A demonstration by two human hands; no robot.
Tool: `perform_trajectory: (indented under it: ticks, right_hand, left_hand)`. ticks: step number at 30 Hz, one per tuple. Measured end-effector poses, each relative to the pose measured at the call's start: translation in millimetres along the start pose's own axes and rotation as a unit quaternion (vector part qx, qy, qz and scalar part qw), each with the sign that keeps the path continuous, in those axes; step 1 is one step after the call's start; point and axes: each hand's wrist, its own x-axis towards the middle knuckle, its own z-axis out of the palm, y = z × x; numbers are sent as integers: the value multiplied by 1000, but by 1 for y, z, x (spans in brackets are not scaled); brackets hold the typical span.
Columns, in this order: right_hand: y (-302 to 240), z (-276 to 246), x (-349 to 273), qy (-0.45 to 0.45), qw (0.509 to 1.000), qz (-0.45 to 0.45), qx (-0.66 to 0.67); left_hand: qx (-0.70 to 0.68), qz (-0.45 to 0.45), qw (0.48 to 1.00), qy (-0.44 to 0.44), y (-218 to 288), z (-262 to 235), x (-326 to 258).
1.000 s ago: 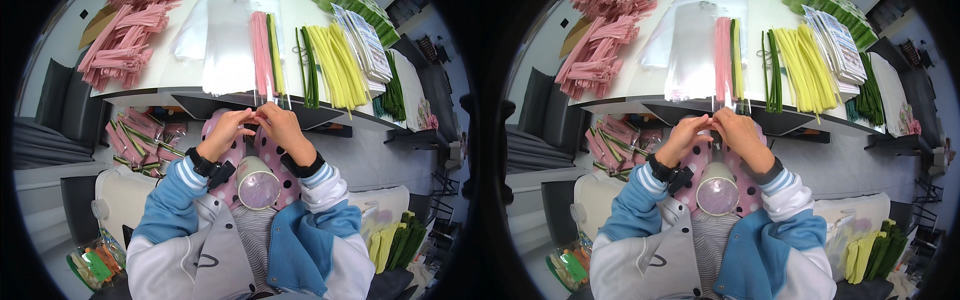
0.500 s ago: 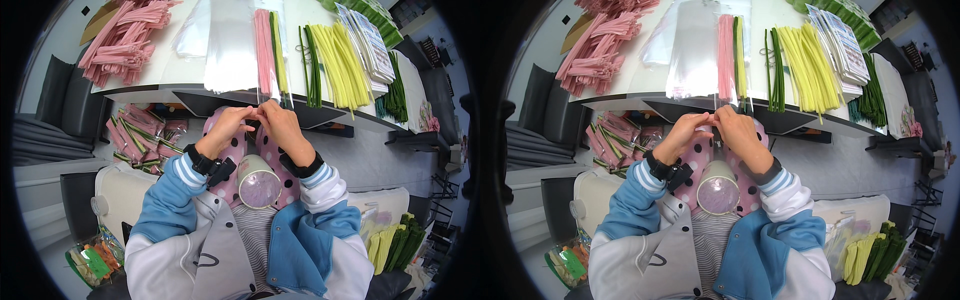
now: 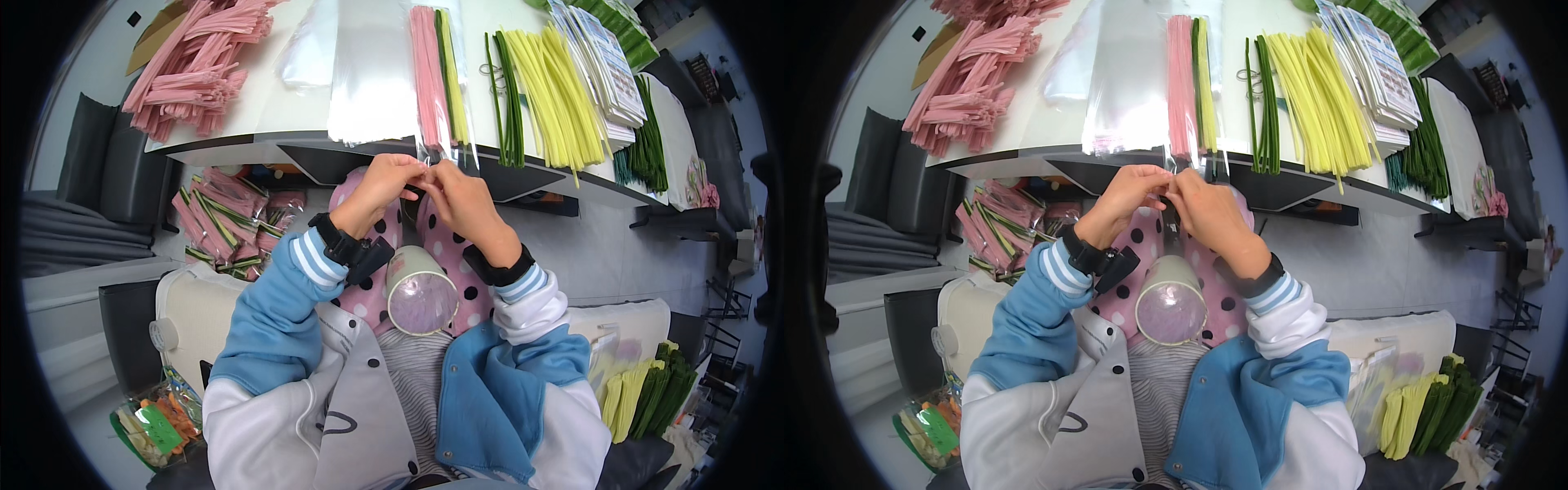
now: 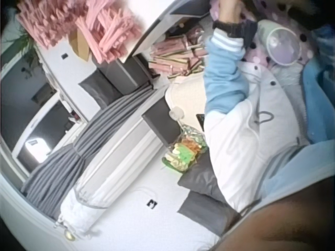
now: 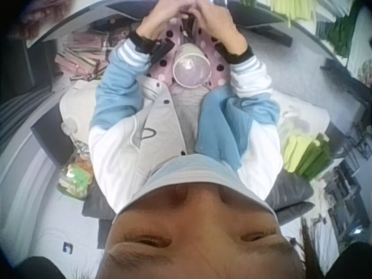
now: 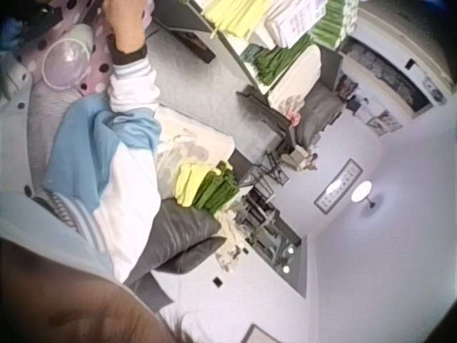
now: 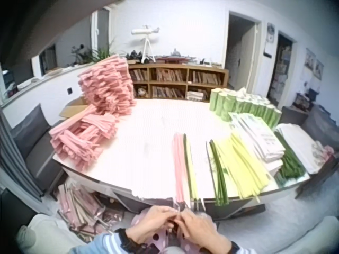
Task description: The person gathers pink, green, and yellow decorative strips, aligns them into bundles, and secures each bundle with a rubber band. The person repeats this process multiple times, placing finished bundles aside.
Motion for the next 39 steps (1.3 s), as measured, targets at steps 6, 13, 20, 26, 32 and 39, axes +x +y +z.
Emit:
perform_trajectory:
  ticks: [6,13,20,26,32,39]
  right_hand:
    - [5,-52,-39,165,919,137,330]
    - [-63,-116,-109,163,887,191,388]
    - [-96,-78,-131,-82,887,199,408]
    - [-86,-55,-130,-99,979,93,152]
    - [-94,-90,-129,-173,967,162,92]
    - [-50,-134,-124,-181,910,264,262]
  left_hand:
    - [-46,-2,998,37,-3,-8,5]
    - [-32,2,999,35,-6,-11,6]
    - [-13,2,999,39,-6,-10,-1]
    - [-2,14,999,40,-5,-10,-2]
    - [25,46,997,51,2,-13,-12]
    - [172,222,951,133,19,-26,-23]
